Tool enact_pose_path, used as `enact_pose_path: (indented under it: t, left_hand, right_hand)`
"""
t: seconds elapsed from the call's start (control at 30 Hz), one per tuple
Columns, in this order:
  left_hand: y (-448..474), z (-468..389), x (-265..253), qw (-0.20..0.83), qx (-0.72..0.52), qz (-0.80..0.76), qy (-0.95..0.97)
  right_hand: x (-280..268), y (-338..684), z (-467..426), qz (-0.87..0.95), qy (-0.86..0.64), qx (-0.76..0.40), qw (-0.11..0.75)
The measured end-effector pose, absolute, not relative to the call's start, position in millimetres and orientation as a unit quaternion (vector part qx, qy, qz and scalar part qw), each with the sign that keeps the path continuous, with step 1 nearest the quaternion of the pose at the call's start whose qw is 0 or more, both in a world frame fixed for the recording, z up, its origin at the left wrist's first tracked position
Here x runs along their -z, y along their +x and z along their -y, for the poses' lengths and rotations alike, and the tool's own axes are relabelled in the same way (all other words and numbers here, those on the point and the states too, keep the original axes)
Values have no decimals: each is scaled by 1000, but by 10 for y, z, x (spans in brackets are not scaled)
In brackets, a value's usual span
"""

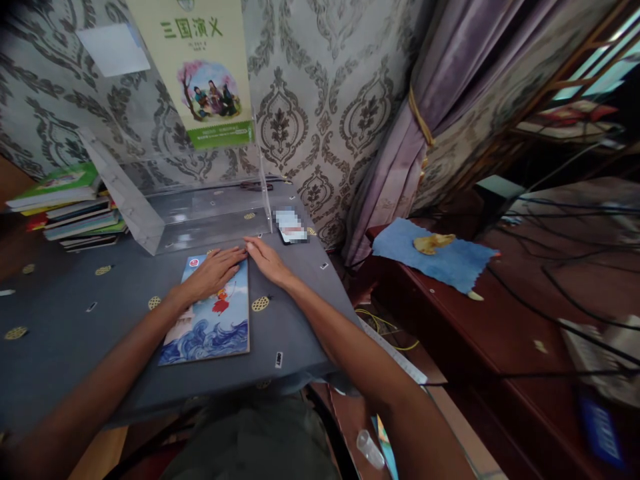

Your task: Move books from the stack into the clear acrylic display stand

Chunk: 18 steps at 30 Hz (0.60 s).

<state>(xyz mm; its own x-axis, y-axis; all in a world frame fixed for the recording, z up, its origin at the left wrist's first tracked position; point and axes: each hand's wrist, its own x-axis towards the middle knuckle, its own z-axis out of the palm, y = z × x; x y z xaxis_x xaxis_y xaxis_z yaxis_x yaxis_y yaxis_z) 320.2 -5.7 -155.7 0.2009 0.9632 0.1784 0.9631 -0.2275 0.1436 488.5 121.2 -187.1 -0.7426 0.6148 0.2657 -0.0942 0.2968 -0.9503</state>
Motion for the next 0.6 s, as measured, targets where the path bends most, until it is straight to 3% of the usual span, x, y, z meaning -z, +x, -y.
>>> enact_pose_path:
  t: [0.2,0.43,0.6]
  left_hand:
    - [3259,81,1619,-65,-124,-614,776]
    - [3218,137,1622,-24,-179,-566,804]
    - [3258,260,1578,1,-152,-571,807]
  right_hand:
    - [1857,4882,-1189,762,-167,-541,315]
    - [1825,4901,-1133,794,-156,-502,305]
    - [1792,4917,-1114,812,-159,-478,295]
